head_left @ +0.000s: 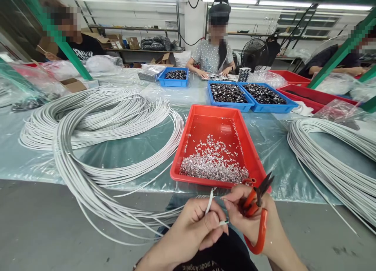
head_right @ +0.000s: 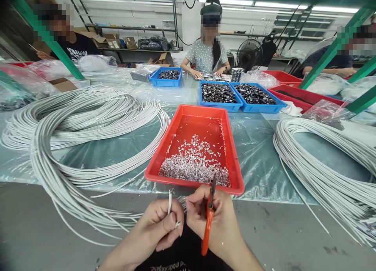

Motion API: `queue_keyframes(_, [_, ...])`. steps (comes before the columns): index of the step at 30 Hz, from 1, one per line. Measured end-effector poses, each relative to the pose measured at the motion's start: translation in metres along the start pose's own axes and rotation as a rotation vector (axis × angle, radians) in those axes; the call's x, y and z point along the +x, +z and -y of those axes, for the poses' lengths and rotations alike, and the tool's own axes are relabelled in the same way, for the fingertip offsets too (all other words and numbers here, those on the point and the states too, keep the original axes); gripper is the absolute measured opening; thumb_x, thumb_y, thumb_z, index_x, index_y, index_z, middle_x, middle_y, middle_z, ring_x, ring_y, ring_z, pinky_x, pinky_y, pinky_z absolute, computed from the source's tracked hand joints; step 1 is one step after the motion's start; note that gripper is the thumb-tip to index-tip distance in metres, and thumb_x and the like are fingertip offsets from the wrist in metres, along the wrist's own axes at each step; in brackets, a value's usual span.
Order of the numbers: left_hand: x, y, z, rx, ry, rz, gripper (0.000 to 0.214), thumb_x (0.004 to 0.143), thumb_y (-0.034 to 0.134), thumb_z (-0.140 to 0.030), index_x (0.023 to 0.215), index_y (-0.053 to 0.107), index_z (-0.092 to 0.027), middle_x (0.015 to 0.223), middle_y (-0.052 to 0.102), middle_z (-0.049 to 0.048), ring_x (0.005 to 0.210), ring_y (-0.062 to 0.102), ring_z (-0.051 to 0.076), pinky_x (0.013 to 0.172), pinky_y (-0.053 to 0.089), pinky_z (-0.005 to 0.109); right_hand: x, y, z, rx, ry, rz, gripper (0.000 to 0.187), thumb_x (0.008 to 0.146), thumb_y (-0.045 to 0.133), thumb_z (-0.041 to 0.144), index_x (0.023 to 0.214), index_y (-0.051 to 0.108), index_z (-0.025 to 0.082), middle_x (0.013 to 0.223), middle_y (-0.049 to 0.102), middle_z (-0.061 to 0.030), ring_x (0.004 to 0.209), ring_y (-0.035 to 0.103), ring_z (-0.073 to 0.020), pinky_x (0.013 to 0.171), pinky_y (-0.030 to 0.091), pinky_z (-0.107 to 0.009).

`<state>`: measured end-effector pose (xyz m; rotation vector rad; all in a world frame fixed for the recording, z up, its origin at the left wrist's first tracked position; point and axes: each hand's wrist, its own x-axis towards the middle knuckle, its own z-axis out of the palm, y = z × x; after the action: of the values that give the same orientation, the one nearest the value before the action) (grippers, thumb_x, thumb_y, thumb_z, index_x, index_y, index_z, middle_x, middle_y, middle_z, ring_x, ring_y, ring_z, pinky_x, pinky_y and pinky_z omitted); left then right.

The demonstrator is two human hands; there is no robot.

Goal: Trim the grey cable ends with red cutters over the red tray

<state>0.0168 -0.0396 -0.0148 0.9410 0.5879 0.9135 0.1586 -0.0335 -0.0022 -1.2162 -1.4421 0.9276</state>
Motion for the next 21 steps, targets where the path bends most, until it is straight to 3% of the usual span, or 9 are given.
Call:
queue_keyframes(2, [-0.001, -0.002, 0.0, -0.048, -0.057, 0.03, 0.035, 0.077, 0.06, -0.049, 0.067, 0.055, -0.015, 0.045, 0.04, -0.0077, 0.031, 0.022, 0.002, 0.03, 0.013, 0.016, 0.003, -0.004, 0.004, -0.019, -0.008, -0.002, 0.006, 0.069, 0.063, 0.024, 0.064, 0.061, 0.022, 0.047, 0.053, 0.0058, 0.039, 0.048, -0.0103, 0.037, 0.04, -0.02])
queue_keyframes(4, [-0.001, -0.003, 0.001, 0.065, -0.071, -0.012, 0.033, 0.082, 0.056, -0.045, 0.071, 0.059, -0.015, 0.049, 0.044, -0.0062, 0.034, 0.028, 0.003, 0.034, 0.02, 0.016, 0.011, -0.012, 0.01, -0.062, -0.026, -0.009, 0.006, 0.072, 0.063, 0.025, 0.067, 0.063, 0.021, 0.049, 0.054, 0.0046, 0.042, 0.049, -0.0116, 0.04, 0.04, -0.021])
queue_keyframes(7, [-0.002, -0.001, 0.002, 0.418, 0.019, -0.053, 0.027, 0.09, 0.046, -0.032, 0.085, 0.067, -0.016, 0.076, 0.06, 0.0037, 0.067, 0.055, 0.011, 0.063, 0.042, 0.022, 0.031, -0.031, 0.019, -0.425, -0.082, -0.001, 0.018, 0.077, 0.057, 0.032, 0.063, 0.06, 0.021, 0.048, 0.053, 0.0026, 0.044, 0.05, -0.0152, 0.044, 0.041, -0.027])
queue_keyframes(9, [-0.002, -0.001, 0.001, 0.565, 0.092, -0.083, 0.027, 0.092, 0.042, -0.027, 0.094, 0.068, -0.019, 0.09, 0.059, 0.0053, 0.088, 0.054, 0.016, 0.083, 0.038, 0.028, 0.048, -0.046, 0.021, -0.73, -0.093, 0.018, 0.027, 0.076, 0.056, 0.034, 0.052, 0.051, 0.022, 0.043, 0.048, 0.0023, 0.042, 0.049, -0.0184, 0.045, 0.038, -0.032])
queue_keyframes(11, [-0.002, -0.003, 0.0, 0.523, 0.111, -0.091, 0.029, 0.093, 0.04, -0.033, 0.103, 0.065, -0.022, 0.081, 0.053, 0.0018, 0.076, 0.052, 0.013, 0.074, 0.039, 0.026, 0.063, -0.056, 0.019, -0.839, -0.086, 0.03, 0.019, 0.076, 0.057, 0.032, 0.06, 0.056, 0.021, 0.05, 0.055, -0.0016, 0.047, 0.055, -0.0243, 0.05, 0.039, -0.037])
queue_keyframes(12, [-0.002, -0.004, -0.001, 0.445, 0.11, -0.078, 0.032, 0.093, 0.038, -0.038, 0.108, 0.062, -0.023, 0.074, 0.049, -0.0004, 0.065, 0.047, 0.011, 0.063, 0.038, 0.023, 0.068, -0.059, 0.018, -0.836, -0.086, 0.036, 0.012, 0.076, 0.057, 0.031, 0.074, 0.061, 0.02, 0.059, 0.062, -0.0049, 0.055, 0.059, -0.028, 0.054, 0.041, -0.039])
queue_keyframes(15, [0.0, -0.007, -0.004, 0.146, 0.126, -0.063, 0.042, 0.092, 0.031, -0.048, 0.108, 0.06, -0.022, 0.064, 0.04, -0.0039, 0.048, 0.027, 0.007, 0.045, 0.022, 0.019, 0.071, -0.058, 0.013, -0.729, -0.136, 0.101, 0.043, 0.079, 0.055, 0.032, 0.119, 0.045, 0.019, 0.093, 0.067, -0.0112, 0.082, 0.064, -0.0285, 0.068, 0.049, -0.039])
queue_keyframes(19, [0.005, -0.008, -0.008, -0.028, 0.137, -0.209, 0.028, 0.089, 0.048, -0.038, 0.087, 0.069, -0.019, 0.055, 0.037, -0.0063, 0.044, 0.022, 0.004, 0.043, 0.017, 0.019, 0.044, -0.055, 0.006, -0.412, -0.142, 0.321, 0.051, 0.081, 0.051, 0.031, 0.127, 0.031, 0.02, 0.087, 0.063, -0.0074, 0.071, 0.064, -0.0207, 0.065, 0.055, -0.031])
queue_keyframes(21, [0.006, -0.009, -0.009, 0.012, 0.171, -0.282, 0.023, 0.087, 0.054, -0.036, 0.088, 0.07, -0.02, 0.058, 0.043, -0.0054, 0.041, 0.026, 0.002, 0.042, 0.018, 0.018, 0.026, -0.059, 0.0, -0.336, -0.083, 0.367, 0.062, 0.077, 0.053, 0.029, 0.133, 0.028, 0.022, 0.103, 0.061, -0.0127, 0.081, 0.065, -0.0236, 0.066, 0.056, -0.032])
